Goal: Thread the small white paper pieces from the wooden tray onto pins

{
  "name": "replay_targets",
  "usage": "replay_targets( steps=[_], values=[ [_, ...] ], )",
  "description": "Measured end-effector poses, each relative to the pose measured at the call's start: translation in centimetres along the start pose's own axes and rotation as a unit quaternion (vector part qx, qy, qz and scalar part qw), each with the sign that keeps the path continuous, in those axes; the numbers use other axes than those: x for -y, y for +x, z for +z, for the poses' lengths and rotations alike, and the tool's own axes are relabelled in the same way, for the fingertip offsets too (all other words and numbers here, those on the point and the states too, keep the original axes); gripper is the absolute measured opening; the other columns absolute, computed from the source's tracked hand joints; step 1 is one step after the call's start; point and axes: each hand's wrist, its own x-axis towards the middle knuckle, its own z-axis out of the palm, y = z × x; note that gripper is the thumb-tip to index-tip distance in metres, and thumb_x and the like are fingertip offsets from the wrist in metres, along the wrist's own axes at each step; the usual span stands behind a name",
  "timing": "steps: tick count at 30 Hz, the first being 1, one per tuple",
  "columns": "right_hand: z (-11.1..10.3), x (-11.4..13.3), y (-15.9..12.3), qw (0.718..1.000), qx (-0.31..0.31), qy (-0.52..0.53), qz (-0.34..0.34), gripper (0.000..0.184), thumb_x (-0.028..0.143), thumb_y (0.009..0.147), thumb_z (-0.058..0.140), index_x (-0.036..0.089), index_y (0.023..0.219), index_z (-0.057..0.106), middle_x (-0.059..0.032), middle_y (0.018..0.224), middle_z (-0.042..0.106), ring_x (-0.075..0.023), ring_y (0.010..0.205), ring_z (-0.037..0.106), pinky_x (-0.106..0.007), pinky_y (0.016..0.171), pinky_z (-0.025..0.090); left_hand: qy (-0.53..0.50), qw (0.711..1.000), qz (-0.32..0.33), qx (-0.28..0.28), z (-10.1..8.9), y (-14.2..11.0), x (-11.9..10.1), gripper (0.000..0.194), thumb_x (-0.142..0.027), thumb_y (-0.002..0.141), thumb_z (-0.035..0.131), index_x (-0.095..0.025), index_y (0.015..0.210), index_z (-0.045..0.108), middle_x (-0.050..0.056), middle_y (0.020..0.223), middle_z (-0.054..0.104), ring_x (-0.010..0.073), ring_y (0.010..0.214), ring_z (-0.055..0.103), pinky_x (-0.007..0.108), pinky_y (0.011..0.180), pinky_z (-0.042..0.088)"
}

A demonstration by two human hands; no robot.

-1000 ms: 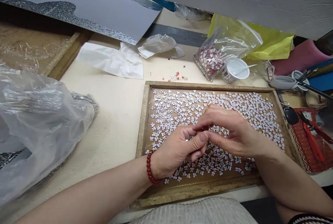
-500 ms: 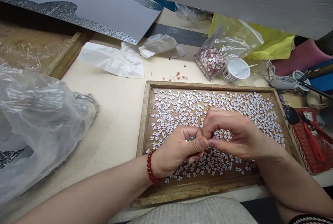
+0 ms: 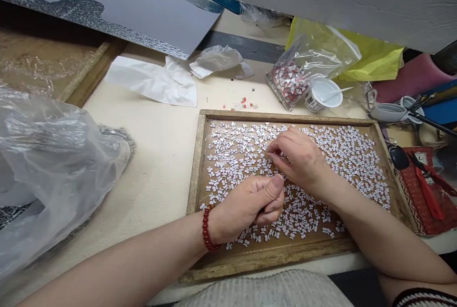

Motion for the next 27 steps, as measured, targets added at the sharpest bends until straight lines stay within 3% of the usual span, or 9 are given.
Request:
replay_targets(
  steps=[7, 12, 16, 19, 23, 27],
  values=[
    [0.8, 0.3, 0.5, 0.995, 0.035, -0.094, -0.027, 0.019, 0.016, 0.087, 0.046, 0.016, 0.074, 0.060, -0.0063, 0.076, 0.062, -0.0177, 0.075, 0.046, -0.032, 0.069, 0.037, -0.060, 0.998, -0.021, 0.016, 0.3, 0.0, 0.0, 0.036, -0.046, 0.091, 0.044, -0.019, 0.068, 0.036, -0.008, 0.054, 0.034, 0.0055, 0.044, 0.019, 0.022, 0.042, 0.012],
    [1.1, 0.2, 0.5, 0.992, 0.032, -0.115, -0.032, 0.020, 0.014, 0.087, 0.046, 0.016, 0.074, 0.060, -0.0060, 0.074, 0.061, -0.0176, 0.074, 0.045, -0.032, 0.068, 0.035, -0.045, 0.999, -0.009, 0.016, 0.1, 0.0, 0.1, 0.038, -0.046, 0.087, 0.054, -0.019, 0.067, 0.037, -0.008, 0.053, 0.034, 0.0051, 0.045, 0.023, 0.022, 0.043, 0.015],
    [1.0, 0.4, 0.6, 0.992, 0.032, -0.115, -0.035, 0.021, 0.016, 0.088, 0.047, 0.015, 0.073, 0.061, -0.0064, 0.074, 0.062, -0.0176, 0.074, 0.046, -0.032, 0.068, 0.036, -0.027, 0.999, 0.006, 0.016, 0.0, 0.1, 0.2, 0.046, -0.051, 0.089, 0.045, -0.018, 0.059, 0.038, -0.007, 0.047, 0.032, 0.0060, 0.043, 0.024, 0.024, 0.043, 0.015],
    [0.9, 0.4, 0.5, 0.995, 0.028, -0.095, -0.029, 0.021, 0.020, 0.090, 0.047, 0.016, 0.074, 0.062, -0.0067, 0.076, 0.063, -0.0180, 0.075, 0.047, -0.032, 0.069, 0.038, -0.038, 0.999, -0.001, 0.006, 0.1, 0.0, 0.1, 0.048, -0.052, 0.092, 0.038, -0.019, 0.057, 0.034, -0.007, 0.045, 0.032, 0.0062, 0.042, 0.022, 0.024, 0.043, 0.015],
    [0.0, 0.2, 0.2, 0.998, -0.002, -0.054, -0.012, 0.018, 0.021, 0.089, 0.049, 0.016, 0.079, 0.062, -0.0079, 0.078, 0.064, -0.0192, 0.079, 0.051, -0.034, 0.072, 0.040, -0.088, 0.996, -0.004, -0.021, 0.3, 0.0, 0.0, 0.034, -0.042, 0.093, 0.042, -0.018, 0.068, 0.038, -0.007, 0.054, 0.037, 0.0052, 0.042, 0.020, 0.023, 0.043, 0.012],
    [-2.0, 0.5, -0.1, 0.996, -0.023, 0.089, -0.013, 0.009, 0.018, 0.087, 0.052, 0.017, 0.081, 0.059, -0.0046, 0.077, 0.063, -0.0154, 0.076, 0.053, -0.032, 0.070, 0.043, -0.120, 0.990, 0.030, -0.061, 0.2, 0.2, 0.0, 0.030, -0.039, 0.091, 0.050, -0.018, 0.072, 0.038, -0.008, 0.058, 0.039, 0.0037, 0.044, 0.019, 0.021, 0.043, 0.012]
  ],
)
